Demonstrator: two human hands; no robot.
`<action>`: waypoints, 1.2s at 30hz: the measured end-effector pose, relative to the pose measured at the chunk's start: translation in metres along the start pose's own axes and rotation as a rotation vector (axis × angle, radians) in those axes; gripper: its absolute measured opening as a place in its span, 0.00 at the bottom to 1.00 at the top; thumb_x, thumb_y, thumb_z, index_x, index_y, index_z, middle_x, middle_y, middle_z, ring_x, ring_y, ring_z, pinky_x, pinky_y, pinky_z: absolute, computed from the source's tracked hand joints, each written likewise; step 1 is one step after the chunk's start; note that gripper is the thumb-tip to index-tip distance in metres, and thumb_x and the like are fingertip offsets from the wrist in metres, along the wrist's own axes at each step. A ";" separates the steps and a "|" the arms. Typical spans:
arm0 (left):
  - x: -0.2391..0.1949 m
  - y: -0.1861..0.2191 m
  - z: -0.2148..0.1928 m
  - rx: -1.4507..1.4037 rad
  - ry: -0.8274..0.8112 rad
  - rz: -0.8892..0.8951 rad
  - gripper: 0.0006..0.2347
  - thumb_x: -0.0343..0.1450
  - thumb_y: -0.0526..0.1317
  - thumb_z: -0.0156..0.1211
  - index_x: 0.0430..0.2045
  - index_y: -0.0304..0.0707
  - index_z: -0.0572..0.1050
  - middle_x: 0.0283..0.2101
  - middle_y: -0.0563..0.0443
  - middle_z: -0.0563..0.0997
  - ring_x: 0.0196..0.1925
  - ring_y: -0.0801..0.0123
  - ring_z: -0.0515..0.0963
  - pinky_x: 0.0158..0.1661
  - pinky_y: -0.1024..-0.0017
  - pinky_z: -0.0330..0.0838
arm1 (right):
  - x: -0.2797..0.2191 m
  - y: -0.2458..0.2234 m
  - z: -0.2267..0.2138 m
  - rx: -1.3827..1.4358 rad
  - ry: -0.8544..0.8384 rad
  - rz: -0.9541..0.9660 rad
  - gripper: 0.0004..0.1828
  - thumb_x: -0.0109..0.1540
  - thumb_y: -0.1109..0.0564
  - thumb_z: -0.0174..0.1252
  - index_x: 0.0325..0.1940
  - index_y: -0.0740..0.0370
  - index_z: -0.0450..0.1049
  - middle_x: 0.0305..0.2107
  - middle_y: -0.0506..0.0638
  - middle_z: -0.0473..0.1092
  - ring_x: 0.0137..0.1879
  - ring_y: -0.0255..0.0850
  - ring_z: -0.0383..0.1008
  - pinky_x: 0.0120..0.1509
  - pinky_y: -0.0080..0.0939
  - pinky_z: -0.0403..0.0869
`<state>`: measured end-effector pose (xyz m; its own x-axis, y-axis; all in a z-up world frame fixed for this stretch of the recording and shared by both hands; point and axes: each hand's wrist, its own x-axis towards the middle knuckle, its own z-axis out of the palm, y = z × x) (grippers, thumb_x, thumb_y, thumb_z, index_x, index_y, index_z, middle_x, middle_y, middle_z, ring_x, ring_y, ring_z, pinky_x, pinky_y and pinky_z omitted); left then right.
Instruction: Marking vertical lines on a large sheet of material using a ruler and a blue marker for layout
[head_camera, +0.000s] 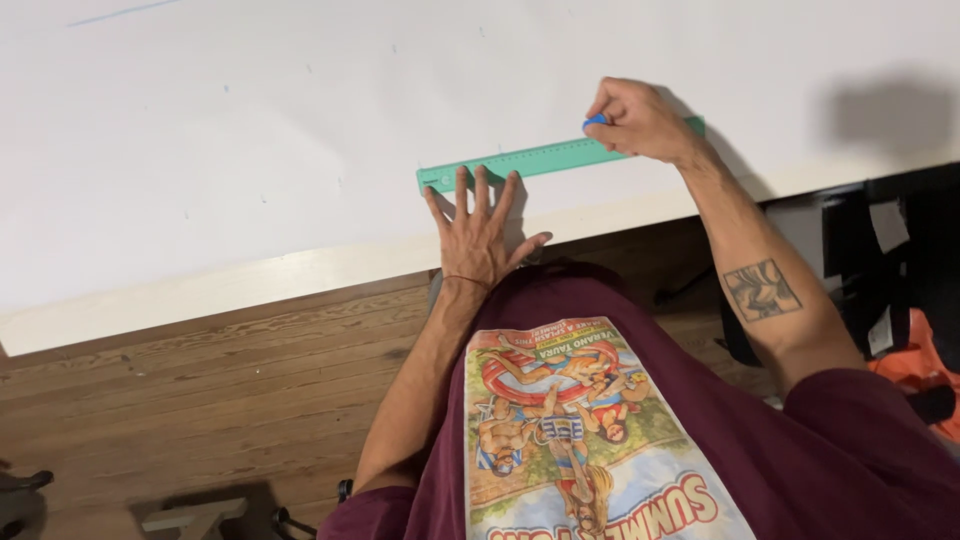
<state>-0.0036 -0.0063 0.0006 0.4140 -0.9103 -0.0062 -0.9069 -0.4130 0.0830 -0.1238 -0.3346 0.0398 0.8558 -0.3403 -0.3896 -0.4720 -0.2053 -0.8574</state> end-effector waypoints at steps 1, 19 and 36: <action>0.000 0.000 0.000 0.001 -0.044 -0.006 0.50 0.74 0.87 0.39 0.90 0.62 0.56 0.88 0.36 0.63 0.91 0.34 0.52 0.78 0.13 0.40 | 0.000 -0.004 0.001 -0.123 -0.001 0.014 0.07 0.75 0.61 0.69 0.50 0.58 0.76 0.28 0.49 0.81 0.31 0.33 0.81 0.29 0.32 0.77; 0.000 0.006 -0.009 0.017 -0.105 -0.025 0.50 0.73 0.86 0.46 0.90 0.64 0.55 0.88 0.36 0.63 0.91 0.34 0.52 0.77 0.10 0.38 | 0.010 0.022 0.001 -0.206 -0.046 -0.013 0.08 0.74 0.61 0.69 0.46 0.56 0.75 0.26 0.42 0.80 0.29 0.31 0.79 0.42 0.35 0.81; 0.004 0.008 -0.005 0.030 -0.118 -0.029 0.50 0.73 0.86 0.46 0.90 0.65 0.53 0.88 0.38 0.63 0.91 0.35 0.53 0.77 0.10 0.39 | 0.012 0.022 0.003 -0.236 0.021 -0.017 0.09 0.73 0.64 0.69 0.44 0.55 0.75 0.25 0.41 0.75 0.28 0.28 0.70 0.37 0.31 0.71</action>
<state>-0.0088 -0.0132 0.0060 0.4296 -0.8943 -0.1252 -0.8974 -0.4382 0.0515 -0.1229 -0.3407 0.0156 0.8607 -0.3536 -0.3663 -0.4959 -0.4193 -0.7604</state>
